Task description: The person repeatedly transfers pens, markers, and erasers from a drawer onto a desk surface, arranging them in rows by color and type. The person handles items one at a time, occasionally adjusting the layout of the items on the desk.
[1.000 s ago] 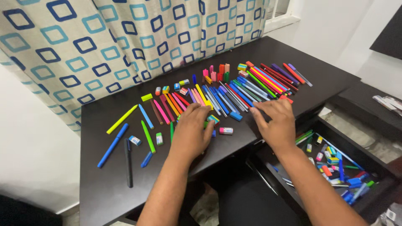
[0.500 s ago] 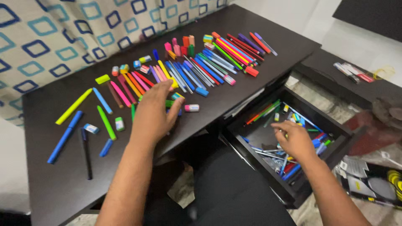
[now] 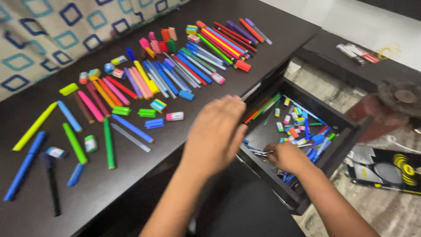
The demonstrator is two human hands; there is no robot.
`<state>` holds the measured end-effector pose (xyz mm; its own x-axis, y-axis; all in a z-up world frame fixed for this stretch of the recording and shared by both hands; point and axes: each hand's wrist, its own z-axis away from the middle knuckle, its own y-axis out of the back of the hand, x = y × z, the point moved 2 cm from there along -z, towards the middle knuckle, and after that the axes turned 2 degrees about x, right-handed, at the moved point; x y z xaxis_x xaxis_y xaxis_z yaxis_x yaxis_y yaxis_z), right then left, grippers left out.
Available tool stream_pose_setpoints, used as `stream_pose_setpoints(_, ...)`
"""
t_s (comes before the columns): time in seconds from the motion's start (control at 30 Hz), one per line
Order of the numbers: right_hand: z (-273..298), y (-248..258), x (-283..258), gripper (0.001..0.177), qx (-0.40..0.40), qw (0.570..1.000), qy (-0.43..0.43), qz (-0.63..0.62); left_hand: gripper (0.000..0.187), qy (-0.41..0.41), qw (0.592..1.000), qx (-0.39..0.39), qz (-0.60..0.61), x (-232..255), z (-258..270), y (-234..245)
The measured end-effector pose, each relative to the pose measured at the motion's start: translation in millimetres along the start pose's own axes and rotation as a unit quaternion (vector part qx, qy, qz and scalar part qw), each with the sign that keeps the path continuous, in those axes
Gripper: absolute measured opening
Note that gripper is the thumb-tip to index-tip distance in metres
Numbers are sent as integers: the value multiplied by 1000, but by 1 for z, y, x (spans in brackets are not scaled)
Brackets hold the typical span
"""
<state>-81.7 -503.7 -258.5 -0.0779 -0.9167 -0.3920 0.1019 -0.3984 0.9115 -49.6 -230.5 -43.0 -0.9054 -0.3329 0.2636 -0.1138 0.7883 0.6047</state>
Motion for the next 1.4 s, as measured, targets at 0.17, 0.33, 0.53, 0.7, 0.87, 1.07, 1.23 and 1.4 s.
stream_pose_setpoints(0.17,4,3,-5,24,32,999,2,17,48,19,996,-60,65,6,18,-92)
stream_pose_setpoints(0.33,5,15,-14,22,93,995,-10,39,51,110,978,-134,113,-17,52,-172)
stream_pose_setpoints(0.53,17,39,-32,25,200,977,31,-67,44,197,953,-209,97,-32,79,-208)
stream_pose_setpoints(0.7,17,43,-38,20,242,965,34,-92,39,218,944,-224,109,-31,77,-201)
stream_pose_setpoints(0.87,28,47,-38,15,372,917,75,-123,39,128,974,-158,103,-18,68,-178)
stream_pose_setpoints(1.07,35,57,-46,19,462,877,105,-82,37,-29,998,-56,6,-4,19,-103)
stream_pose_setpoints(1.23,45,66,-56,21,477,843,244,-54,45,-13,999,-15,-48,-16,-22,-14)
stream_pose_setpoints(1.4,36,54,-56,15,415,882,210,-77,47,16,991,-6,-134,-43,-31,36)
